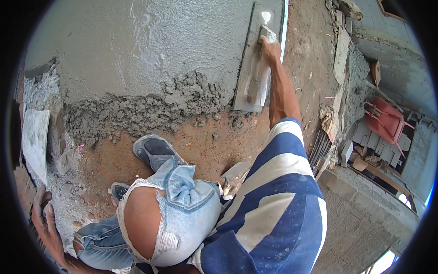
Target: The person smooths wet concrete along a narrow walkway using a wooden float and a metal trowel, repeatedly leveling the surface and pushing excess mortar toward the unfinished edge.
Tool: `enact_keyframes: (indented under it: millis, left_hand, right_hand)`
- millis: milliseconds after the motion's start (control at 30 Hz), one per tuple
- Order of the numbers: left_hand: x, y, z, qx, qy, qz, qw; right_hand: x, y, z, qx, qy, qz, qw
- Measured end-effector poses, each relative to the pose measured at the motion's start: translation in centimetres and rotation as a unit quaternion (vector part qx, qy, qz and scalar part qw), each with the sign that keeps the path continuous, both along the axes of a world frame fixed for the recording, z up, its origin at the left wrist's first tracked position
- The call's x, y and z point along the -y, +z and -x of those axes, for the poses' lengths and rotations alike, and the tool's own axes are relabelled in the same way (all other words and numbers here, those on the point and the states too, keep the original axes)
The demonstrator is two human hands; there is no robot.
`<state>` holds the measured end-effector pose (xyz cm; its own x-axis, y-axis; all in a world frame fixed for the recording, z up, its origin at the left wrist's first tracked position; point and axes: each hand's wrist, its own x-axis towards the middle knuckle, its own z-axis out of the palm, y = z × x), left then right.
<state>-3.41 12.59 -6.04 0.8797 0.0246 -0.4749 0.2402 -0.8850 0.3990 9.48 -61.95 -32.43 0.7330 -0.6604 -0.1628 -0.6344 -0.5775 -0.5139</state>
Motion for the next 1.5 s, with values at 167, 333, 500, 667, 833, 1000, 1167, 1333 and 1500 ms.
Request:
enact_keyframes:
  millis: [167, 333, 500, 667, 833, 1000, 1167, 1333, 1500]
  left_hand:
    - [3.2, -0.1, -2.5, 0.057, -0.042, 0.030, 0.997]
    - [6.5, 2.1, -3.8, 0.057, -0.162, 0.015, 0.985]
    - [5.1, 1.3, -2.3, 0.098, -0.163, 0.003, 0.982]
    - [3.1, 0.6, -0.7, 0.075, -0.131, -0.011, 0.988]
    - [2.5, 2.1, 1.1, 0.052, -0.084, 0.022, 0.995]
    - [3.4, 5.1, 2.3, 0.109, -0.033, -0.002, 0.994]
    - [1.5, 2.2, 2.1, 0.042, -0.051, -0.013, 0.998]
    - [1.6, 1.8, 1.2, 0.016, -0.017, 0.000, 1.000]
    - [2.3, 2.4, 0.3, 0.019, -0.026, 0.012, 0.999]
  right_hand:
    - [-4.0, -0.5, 5.5, -0.024, 0.032, 0.048, 0.998]
    - [-9.4, -1.1, 14.1, -0.037, 0.015, 0.016, 0.999]
    - [-12.3, -0.4, 22.1, -0.019, -0.008, 0.044, 0.999]
    - [-7.2, 0.7, 13.9, -0.007, -0.036, 0.039, 0.999]
    - [-6.5, 1.9, 12.2, -0.050, -0.073, -0.010, 0.996]
    - [-3.5, -0.1, 16.7, 0.005, -0.050, 0.039, 0.998]
    - [-1.7, 0.9, 8.4, -0.030, -0.043, -0.004, 0.999]
    - [-1.5, 1.7, 3.7, -0.040, -0.025, 0.005, 0.999]
    - [-5.7, -1.9, 7.4, 0.004, 0.099, 0.058, 0.993]
